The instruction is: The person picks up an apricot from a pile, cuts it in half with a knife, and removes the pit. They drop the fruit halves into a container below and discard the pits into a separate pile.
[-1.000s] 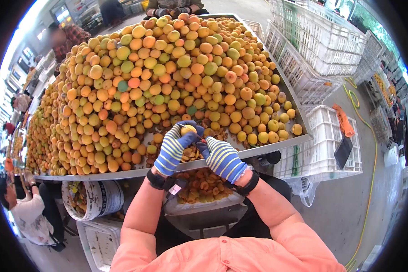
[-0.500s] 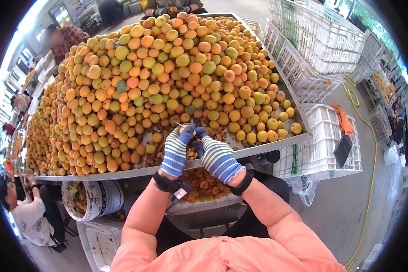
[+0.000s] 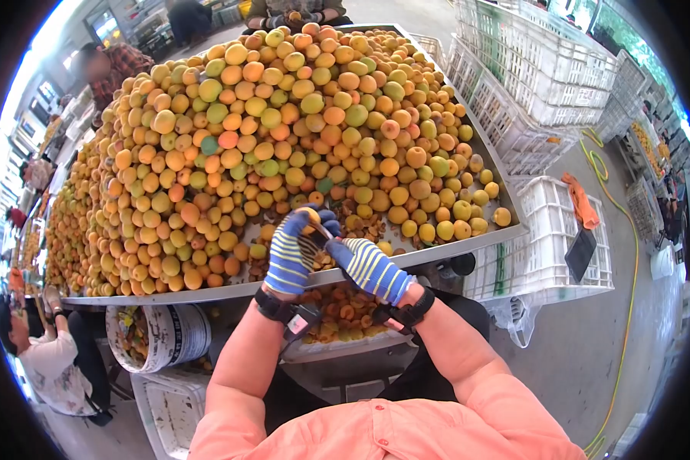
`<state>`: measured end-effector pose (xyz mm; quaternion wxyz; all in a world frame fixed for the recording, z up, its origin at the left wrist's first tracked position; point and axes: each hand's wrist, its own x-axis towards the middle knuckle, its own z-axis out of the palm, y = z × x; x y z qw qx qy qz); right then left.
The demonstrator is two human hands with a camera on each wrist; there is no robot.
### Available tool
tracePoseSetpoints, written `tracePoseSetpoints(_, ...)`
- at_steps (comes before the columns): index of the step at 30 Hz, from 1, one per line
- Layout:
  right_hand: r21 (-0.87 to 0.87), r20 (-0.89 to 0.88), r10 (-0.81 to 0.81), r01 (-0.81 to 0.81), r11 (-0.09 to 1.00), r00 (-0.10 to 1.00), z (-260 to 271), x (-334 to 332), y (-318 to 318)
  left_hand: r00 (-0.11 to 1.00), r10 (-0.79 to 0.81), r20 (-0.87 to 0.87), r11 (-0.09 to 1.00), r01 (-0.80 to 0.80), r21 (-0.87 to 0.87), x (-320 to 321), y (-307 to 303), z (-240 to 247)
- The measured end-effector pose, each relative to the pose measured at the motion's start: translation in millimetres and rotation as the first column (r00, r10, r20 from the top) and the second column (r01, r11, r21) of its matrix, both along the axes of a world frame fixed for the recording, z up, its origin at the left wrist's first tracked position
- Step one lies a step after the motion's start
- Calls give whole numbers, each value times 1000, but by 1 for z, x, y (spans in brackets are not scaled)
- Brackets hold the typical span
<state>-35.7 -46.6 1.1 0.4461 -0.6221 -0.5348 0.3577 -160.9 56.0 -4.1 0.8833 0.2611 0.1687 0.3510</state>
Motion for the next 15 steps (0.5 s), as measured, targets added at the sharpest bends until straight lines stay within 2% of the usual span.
tracePoseSetpoints(1, -21, -18, -29, 29, 999, 999, -3, 4, -2, 996, 54, -68, 996, -59, -61, -6, 5, 2)
tracePoseSetpoints(3, -66, -49, -89, 85, 994, 995, 10, 13, -3, 996, 69, -61, 997, -67, 22, -11, 10, 2)
tracePoseSetpoints(4, -55, -165, -180, 173, 983, 970, 19, 14, -3, 995, 54, -85, 998, -51, 34, -10, 8, 1)
tracePoseSetpoints(5, 107, -107, -205, 217, 970, 973, 21, 17, -4, 993, 38, -110, 998, -33, 44, -7, 3, 4)
tracePoseSetpoints(7, 210, 14, -181, 174, 962, 983, 22, 18, 0, 986, -55, -155, 995, 67, 76, -3, 4, -11)
tracePoseSetpoints(9, 197, 161, -179, 146, 969, 971, 28, 16, -1, 962, -200, -188, 950, 237, 203, 4, -4, -7)
tracePoseSetpoints(10, 190, 234, -176, 132, 973, 956, 31, 17, -1, 958, -222, -183, 942, 259, 212, 5, -2, -24)
tracePoseSetpoints(13, 290, -30, -40, 47, 956, 999, 13, 24, 7, 950, -295, -106, 909, 313, 274, 8, -16, 9)
tracePoseSetpoints(14, 344, -31, -40, 48, 938, 999, 7, 25, 10, 946, -299, -122, 915, 321, 246, 10, -15, 8)
tracePoseSetpoints(15, 317, -92, -86, 112, 942, 992, 3, 28, 11, 953, -249, -171, 916, 289, 280, 9, -18, 9)
